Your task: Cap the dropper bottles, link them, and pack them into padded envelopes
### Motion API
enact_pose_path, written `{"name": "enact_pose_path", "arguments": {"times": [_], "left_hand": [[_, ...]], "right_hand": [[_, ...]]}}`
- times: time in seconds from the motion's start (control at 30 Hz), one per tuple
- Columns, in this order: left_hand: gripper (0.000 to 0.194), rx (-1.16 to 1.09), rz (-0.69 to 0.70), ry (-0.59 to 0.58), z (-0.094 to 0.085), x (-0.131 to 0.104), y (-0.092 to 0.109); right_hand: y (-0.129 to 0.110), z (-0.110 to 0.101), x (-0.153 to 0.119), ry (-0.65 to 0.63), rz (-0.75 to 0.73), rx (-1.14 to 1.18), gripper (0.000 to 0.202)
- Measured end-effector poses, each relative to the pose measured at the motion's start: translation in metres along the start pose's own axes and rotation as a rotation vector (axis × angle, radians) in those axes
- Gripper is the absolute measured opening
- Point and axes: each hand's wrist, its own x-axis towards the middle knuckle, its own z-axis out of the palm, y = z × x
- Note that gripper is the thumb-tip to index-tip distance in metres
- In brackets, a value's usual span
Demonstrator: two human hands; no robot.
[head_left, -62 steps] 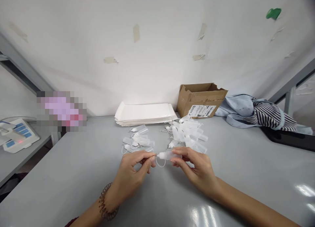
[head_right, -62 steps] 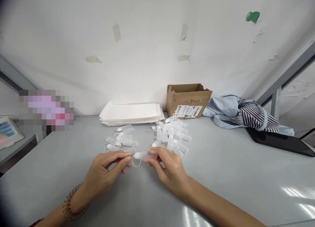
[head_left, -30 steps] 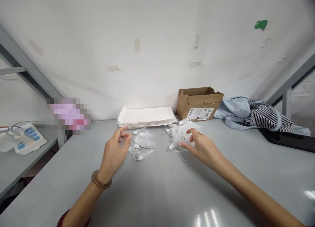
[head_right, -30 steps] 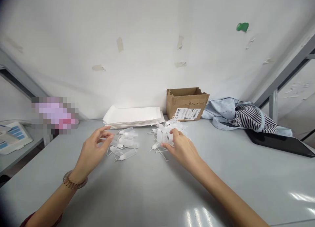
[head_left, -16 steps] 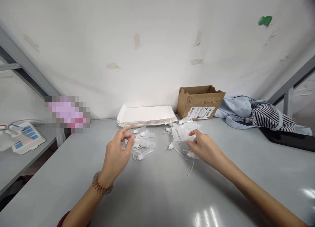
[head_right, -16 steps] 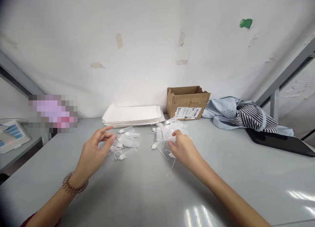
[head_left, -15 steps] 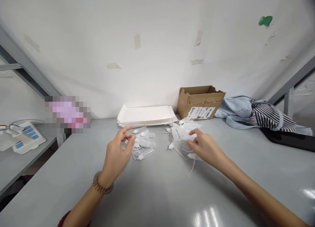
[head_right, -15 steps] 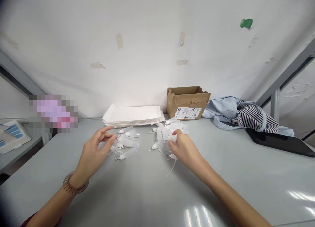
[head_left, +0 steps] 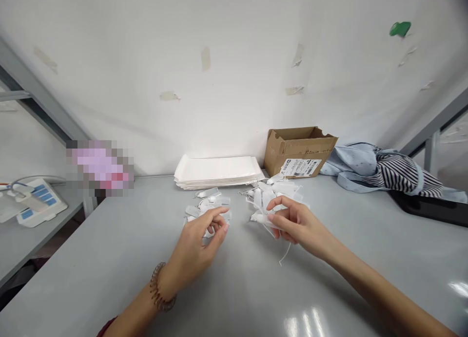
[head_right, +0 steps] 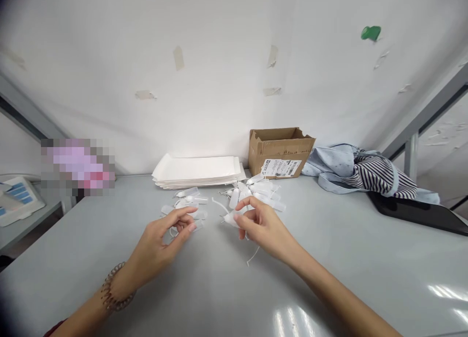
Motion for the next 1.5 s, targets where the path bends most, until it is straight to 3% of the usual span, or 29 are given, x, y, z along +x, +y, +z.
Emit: {"name": "enact_pose_path", "arguments": {"times": [0.23,0.47,0.73,1.03,1.5], "left_hand": [[0.039,-0.051,0.046,-0.053,0.002,-0.003,0.005],[0.035,-0.085,0.123,-0.058,-0.002,-0.006,0.006],[0.016,-0.144,0.254,-0.032,0.000,-0.004,0.010],[0.011,-0.185,0.162,-0.048,0.004,-0.005,0.011],[0.010,-0.259,0.139,-0.003,0.009,-0.010,0.018]], "right_hand": [[0.003,0.014,-0.004,-0.221,0.039,0.081,0.021],[0.011,0.017,0.001,-0.314,0.063,0.095,0.023],[0.013,0.018,0.000,-0.299,0.102,0.082,0.021],[0.017,0.014,0.004,-0.237,0.095,0.329,0.031],[0.018,0.019,0.000,-0.253,0.096,0.364,0.034]]}}
